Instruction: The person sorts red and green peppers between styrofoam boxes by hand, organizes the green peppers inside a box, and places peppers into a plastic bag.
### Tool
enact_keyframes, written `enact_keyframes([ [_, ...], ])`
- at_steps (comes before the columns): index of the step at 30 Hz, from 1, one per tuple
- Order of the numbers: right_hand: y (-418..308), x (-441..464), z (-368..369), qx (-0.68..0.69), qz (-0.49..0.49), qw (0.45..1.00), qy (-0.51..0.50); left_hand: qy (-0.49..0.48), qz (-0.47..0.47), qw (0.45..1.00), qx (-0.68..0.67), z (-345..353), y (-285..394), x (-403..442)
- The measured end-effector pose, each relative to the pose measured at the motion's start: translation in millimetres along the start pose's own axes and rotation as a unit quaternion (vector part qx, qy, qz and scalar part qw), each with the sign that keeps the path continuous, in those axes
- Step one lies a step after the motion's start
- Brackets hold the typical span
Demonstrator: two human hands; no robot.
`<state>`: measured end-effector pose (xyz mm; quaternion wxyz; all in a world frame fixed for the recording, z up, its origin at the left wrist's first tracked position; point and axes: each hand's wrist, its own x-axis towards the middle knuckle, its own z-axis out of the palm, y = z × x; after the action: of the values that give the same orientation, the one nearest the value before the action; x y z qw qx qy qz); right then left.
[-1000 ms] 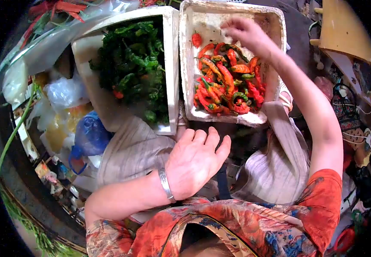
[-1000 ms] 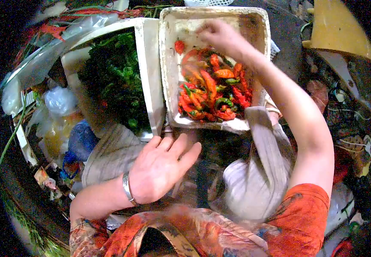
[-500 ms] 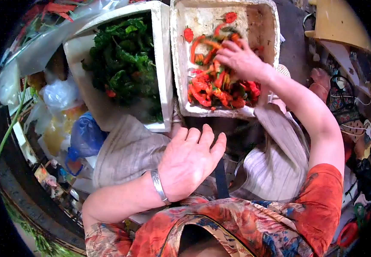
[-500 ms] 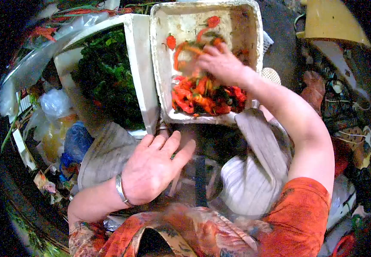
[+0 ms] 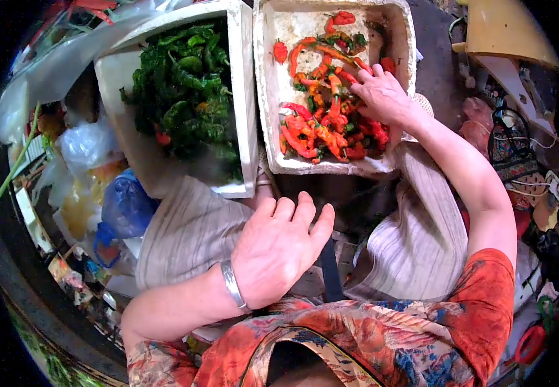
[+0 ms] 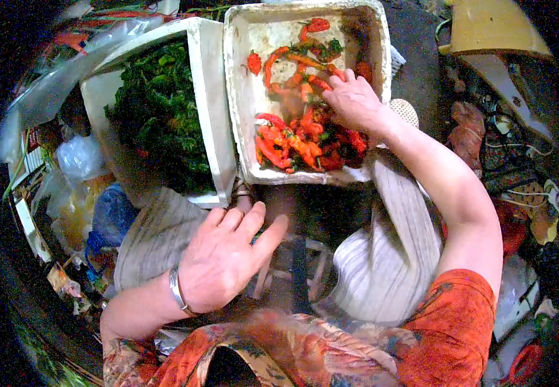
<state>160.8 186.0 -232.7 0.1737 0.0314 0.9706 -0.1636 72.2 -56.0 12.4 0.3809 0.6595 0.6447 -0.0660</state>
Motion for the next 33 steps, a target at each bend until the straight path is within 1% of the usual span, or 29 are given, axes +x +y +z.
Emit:
enact_keyframes([
  [1, 0, -1, 0, -0.001, -0.001, 1.0, 0.0, 0.001, 0.0, 1.0, 0.0, 1, 0, 0],
  [3, -1, -2, 0, 0.026, 0.022, 0.996, -0.078, 0.0, -0.005, 1.0, 0.003, 1, 1, 0],
  [7, -17, -9, -4, 0.029, -0.008, 0.996, -0.086, -0.003, -0.006, 1.0, 0.006, 1, 3, 2],
  [10, -24, -10, -3, 0.085, -0.007, 0.988, -0.129, -0.007, -0.002, 1.0, 0.013, 3, 3, 5],
  [13, -38, -5, -2, 0.088, 0.024, 0.99, -0.103, -0.016, 0.001, 1.0, 0.014, 1, 4, 8],
  [14, -38, -1, 1, 0.088, 0.026, 0.993, -0.072, -0.019, 0.005, 1.0, 0.01, 1, 4, 9],
  [15, -36, 7, 6, 0.089, 0.025, 0.993, -0.072, -0.023, 0.009, 1.0, 0.007, 1, 4, 10],
  [16, -31, 18, 11, 0.2, 0.052, 0.977, -0.057, -0.025, 0.008, 1.0, 0.007, 2, 5, 11],
  [17, -26, 28, 15, 0.307, 0.079, 0.947, -0.04, -0.028, 0.008, 1.0, 0.008, 5, 5, 12],
  [19, -18, 42, 6, 0.363, 0.094, 0.927, -0.007, -0.033, 0.008, 0.999, 0.011, 6, 7, 13],
  [21, -10, 41, -10, 0.338, 0.077, 0.938, -0.018, -0.041, 0.002, 0.999, 0.007, 6, 7, 14],
  [22, -8, 39, -18, 0.311, 0.061, 0.947, -0.056, -0.04, 0.001, 0.999, 0.007, 6, 8, 15],
  [23, -10, 36, -16, 0.311, 0.061, 0.947, -0.055, -0.041, 0.002, 0.999, 0.011, 7, 8, 15],
  [25, -17, 27, -7, 0.239, 0.055, 0.961, -0.127, -0.041, 0.002, 0.999, 0.014, 7, 8, 16],
  [26, -20, 23, 0, 0.192, 0.067, 0.961, -0.188, -0.039, 0.004, 0.999, 0.021, 8, 8, 15],
  [27, -25, 18, -4, 0.183, 0.061, 0.963, -0.188, -0.038, 0.005, 0.999, 0.027, 8, 8, 15],
  [30, -20, 16, -1, 0.217, 0.033, 0.96, -0.172, -0.039, 0.005, 0.999, 0.032, 9, 8, 15],
  [32, -15, 26, -7, 0.249, -0.007, 0.96, -0.128, -0.036, 0.005, 0.999, 0.032, 10, 8, 14],
  [33, -16, 29, -10, 0.249, -0.008, 0.96, -0.127, -0.034, 0.005, 0.999, 0.03, 10, 8, 13],
])
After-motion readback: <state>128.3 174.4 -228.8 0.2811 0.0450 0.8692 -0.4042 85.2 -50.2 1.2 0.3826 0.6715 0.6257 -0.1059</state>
